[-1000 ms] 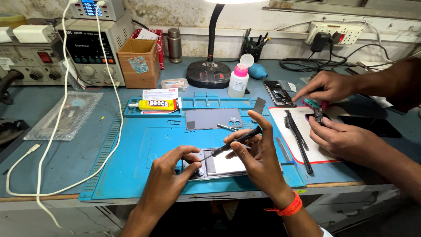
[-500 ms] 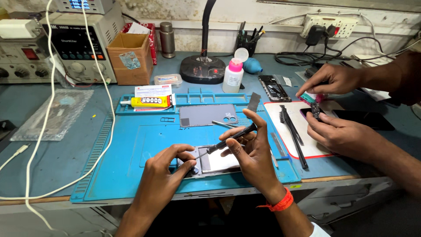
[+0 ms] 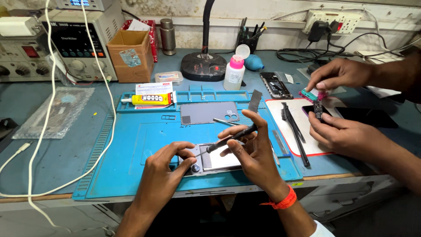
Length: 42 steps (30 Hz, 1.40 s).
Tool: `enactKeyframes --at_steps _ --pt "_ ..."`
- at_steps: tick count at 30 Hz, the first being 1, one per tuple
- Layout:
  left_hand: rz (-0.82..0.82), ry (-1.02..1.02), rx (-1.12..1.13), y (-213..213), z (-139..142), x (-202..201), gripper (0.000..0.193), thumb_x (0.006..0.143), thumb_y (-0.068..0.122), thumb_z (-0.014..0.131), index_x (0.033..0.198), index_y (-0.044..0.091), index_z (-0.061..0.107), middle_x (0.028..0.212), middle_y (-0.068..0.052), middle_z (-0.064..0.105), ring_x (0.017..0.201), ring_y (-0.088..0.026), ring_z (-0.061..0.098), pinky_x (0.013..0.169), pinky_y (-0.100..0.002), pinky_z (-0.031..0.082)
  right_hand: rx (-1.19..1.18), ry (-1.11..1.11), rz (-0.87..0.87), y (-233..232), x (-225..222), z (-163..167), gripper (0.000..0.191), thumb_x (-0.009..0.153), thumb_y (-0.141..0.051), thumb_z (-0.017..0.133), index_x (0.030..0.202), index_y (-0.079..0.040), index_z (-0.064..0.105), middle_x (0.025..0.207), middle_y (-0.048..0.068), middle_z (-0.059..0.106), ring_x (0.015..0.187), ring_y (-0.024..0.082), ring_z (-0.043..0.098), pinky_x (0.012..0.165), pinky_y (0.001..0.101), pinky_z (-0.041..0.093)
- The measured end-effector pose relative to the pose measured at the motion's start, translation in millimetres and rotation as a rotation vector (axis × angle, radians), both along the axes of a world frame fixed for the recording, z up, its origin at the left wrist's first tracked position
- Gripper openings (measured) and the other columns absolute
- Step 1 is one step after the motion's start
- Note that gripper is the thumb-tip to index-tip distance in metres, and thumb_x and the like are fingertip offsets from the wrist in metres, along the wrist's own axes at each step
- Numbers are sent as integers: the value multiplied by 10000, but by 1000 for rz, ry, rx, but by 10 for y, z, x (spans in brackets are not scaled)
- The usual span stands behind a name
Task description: The person works on a smartphone placed on a blue repair mat, using a screwdriver to pry and unscrew the phone's rear section while steadying it with the other hand. They reposition the phone repeatedly, then pick up the reassembled phone, turn it over, and hold it to view the back panel.
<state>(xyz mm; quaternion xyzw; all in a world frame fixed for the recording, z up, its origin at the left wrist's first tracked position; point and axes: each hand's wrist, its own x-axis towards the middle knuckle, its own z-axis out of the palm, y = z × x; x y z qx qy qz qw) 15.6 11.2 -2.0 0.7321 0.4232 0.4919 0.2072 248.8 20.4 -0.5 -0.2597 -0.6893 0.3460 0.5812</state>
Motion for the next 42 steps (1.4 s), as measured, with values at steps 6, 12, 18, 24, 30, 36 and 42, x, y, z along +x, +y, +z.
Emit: enactKeyframes --at_steps 6,12,18,24,30,36,42 --pt "11 -23 -71 -1 15 15 310 803 136 809 1097 111 714 843 -28 785 764 -137 762 566 -296 571 -24 7 69 8 37 13 657 1032 -18 610 1548 -171 234 1239 185 661 1097 277 719 839 407 680" --pt "17 -31 -103 3 12 14 313 800 135 813 1095 100 713 856 -42 806 769 -152 780 575 -324 568 -16 6 41 16 33 32 595 1024 -3 615 1495 -153 283 1213 188 676 1061 269 729 831 403 678" --pt "-48 -41 -26 30 -25 -9 303 823 104 786 1113 74 704 907 -60 810 858 -169 799 713 -322 607 -9 8 33 21 47 48 573 1026 -1 604 1478 -154 288 1206 182 667 1069 259 727 841 403 680" --pt "5 -41 -108 32 -19 -8 305 808 100 791 1102 81 711 903 -55 816 856 -157 796 649 -324 585 -23 26 53 13 31 52 568 1029 -11 616 1477 -150 296 1152 168 684 1055 251 718 840 403 685" --pt "-14 -105 -117 30 17 -5 299 814 87 792 1101 79 710 881 -50 824 850 -131 792 697 -303 597 12 -49 -10 24 -2 159 588 996 -33 656 1459 -132 308 1130 142 678 1071 231 720 828 383 689" --pt "13 -127 -181 24 39 -23 287 823 101 781 1106 102 728 863 -38 834 814 -108 787 689 -281 578 3 -86 -30 -4 -64 232 547 998 -51 665 1443 -122 354 1157 129 692 1075 217 722 838 360 671" --pt "36 -121 -221 26 21 -10 277 822 124 781 1094 112 734 871 -34 836 811 -105 788 618 -295 554 23 -98 -37 15 -61 242 580 994 -66 673 1463 -129 337 1148 128 687 1087 213 715 830 366 680"
